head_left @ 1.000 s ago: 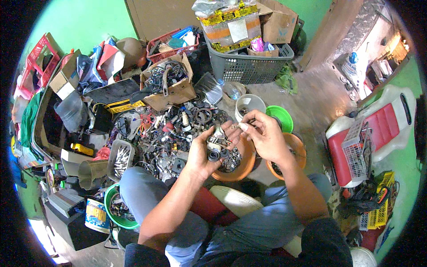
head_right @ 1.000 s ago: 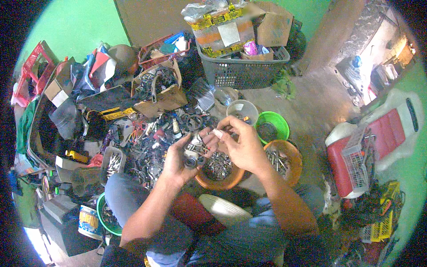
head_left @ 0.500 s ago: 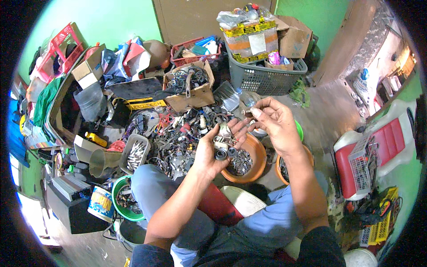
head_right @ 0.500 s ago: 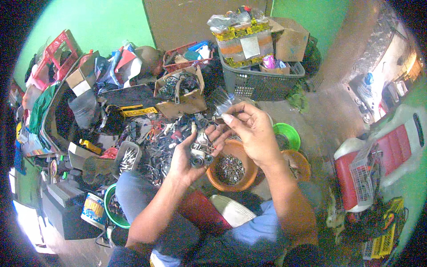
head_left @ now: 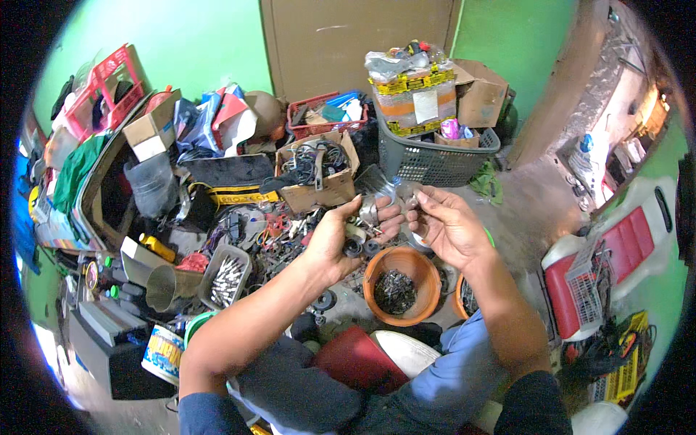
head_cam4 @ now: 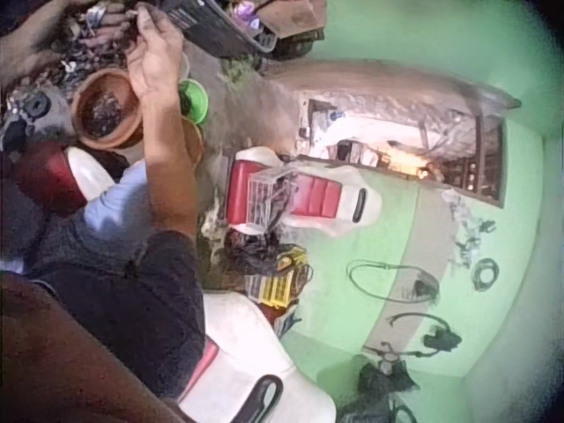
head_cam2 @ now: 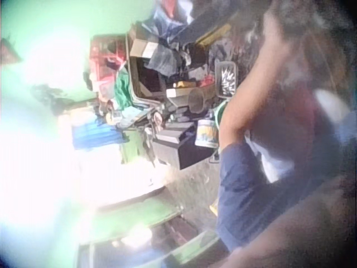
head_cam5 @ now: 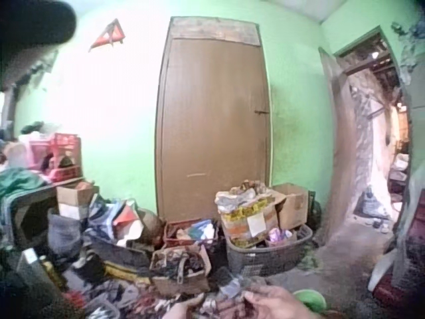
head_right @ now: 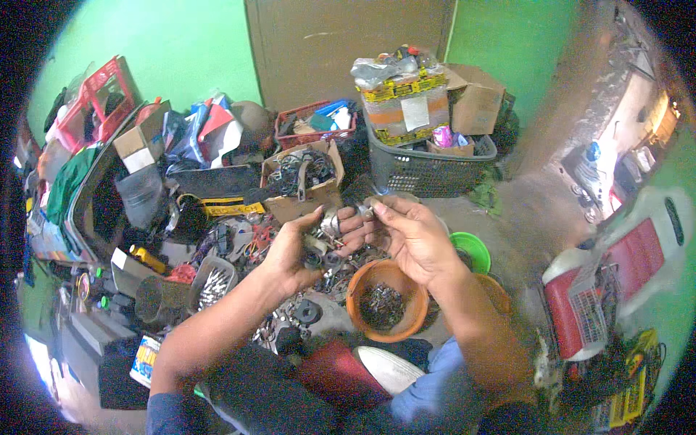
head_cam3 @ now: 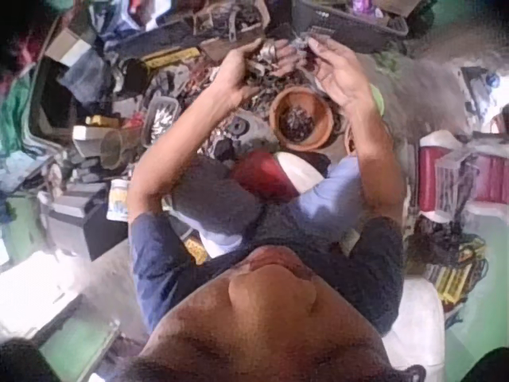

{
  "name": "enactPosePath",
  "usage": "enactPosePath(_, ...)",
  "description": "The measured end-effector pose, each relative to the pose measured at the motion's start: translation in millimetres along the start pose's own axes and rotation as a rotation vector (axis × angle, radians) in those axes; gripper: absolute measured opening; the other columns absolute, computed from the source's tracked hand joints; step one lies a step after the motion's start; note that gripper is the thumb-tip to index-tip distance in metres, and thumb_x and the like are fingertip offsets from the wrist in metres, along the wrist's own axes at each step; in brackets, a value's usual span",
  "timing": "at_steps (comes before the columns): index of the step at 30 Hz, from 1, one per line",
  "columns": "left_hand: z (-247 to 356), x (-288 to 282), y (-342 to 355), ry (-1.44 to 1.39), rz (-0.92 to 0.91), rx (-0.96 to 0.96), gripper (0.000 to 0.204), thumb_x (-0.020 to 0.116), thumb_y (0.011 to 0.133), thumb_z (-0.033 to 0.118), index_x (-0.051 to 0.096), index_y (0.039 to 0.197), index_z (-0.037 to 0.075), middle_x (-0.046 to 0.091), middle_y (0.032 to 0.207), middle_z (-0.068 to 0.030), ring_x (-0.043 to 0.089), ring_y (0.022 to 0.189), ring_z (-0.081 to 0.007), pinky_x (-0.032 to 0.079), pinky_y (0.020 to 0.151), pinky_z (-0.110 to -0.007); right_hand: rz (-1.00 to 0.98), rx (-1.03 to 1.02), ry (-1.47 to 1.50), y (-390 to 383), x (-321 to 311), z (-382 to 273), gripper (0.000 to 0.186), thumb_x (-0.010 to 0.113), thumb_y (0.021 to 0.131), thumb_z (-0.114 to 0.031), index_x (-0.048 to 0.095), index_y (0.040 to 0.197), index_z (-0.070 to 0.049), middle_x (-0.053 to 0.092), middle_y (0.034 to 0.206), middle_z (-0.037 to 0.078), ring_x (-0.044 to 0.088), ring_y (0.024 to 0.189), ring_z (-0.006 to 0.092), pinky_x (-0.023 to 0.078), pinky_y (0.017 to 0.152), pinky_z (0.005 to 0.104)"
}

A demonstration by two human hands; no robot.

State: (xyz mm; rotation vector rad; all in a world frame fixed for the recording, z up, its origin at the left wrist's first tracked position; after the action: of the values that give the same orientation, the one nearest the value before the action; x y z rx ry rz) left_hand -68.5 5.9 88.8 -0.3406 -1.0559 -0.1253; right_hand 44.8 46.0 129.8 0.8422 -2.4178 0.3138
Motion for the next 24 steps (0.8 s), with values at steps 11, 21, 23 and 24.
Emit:
enactPosePath(11, -14, -10, 7, -0.111, 0.109, -0.103, 0.042, 0.031, 0.107, 0.028, 0.052, 0.127, -0.001, 0.063, 0.125, -0.0182, 0.061, 0.119, -0.0323, 0.050, 0.105, -0.044, 0.057, 0.104, 0.154, 15, -18, 13, 0.015, 0.056, 0.102, -0.022, 0.064, 0.106, -0.010, 0.066, 0.091, 0.003, 0.063, 0.079, 0.0148, 0.053, 0.071, 0.0303)
enactPosePath(21, -18, -29, 23, -0.188, 0.132, -0.121, 0.045, 0.029, 0.106, 0.029, 0.052, 0.131, -0.002, 0.058, 0.134, -0.0206, 0.052, 0.131, -0.0338, 0.047, 0.108, -0.046, 0.124, 0.083, 0.106, -13, -44, 1, 0.015, 0.060, 0.100, -0.025, 0.062, 0.104, -0.010, 0.065, 0.088, 0.003, 0.063, 0.080, 0.0156, 0.052, 0.073, 0.0320)
enactPosePath(23, -22, -33, 23, -0.188, 0.111, -0.122, 0.046, 0.029, 0.107, 0.029, 0.050, 0.135, -0.001, 0.057, 0.136, -0.0211, 0.051, 0.132, -0.0329, 0.047, 0.109, -0.045, 0.157, 0.043, 0.080, -20, -53, -6, 0.012, 0.062, 0.098, -0.016, 0.062, 0.107, -0.007, 0.066, 0.096, 0.004, 0.064, 0.083, 0.0163, 0.053, 0.073, 0.0328)
enactPosePath(24, -25, -34, 22, -0.189, 0.102, -0.119, 0.046, 0.029, 0.107, 0.030, 0.049, 0.136, 0.000, 0.056, 0.136, -0.0214, 0.050, 0.133, -0.0325, 0.046, 0.109, -0.045, 0.162, 0.027, 0.029, -22, -59, -9, 0.012, 0.063, 0.098, -0.014, 0.062, 0.107, -0.007, 0.066, 0.098, 0.004, 0.064, 0.084, 0.0162, 0.053, 0.073, 0.0327)
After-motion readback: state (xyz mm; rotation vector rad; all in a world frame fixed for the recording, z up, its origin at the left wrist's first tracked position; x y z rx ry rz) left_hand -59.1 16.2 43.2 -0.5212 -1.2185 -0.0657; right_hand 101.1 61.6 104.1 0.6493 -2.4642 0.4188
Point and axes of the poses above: each hand's wrist, its own y-axis towards the middle knuckle, its own x-axis out of the palm, z = x × y, the point moved 10 cm from there along y, towards the middle knuckle
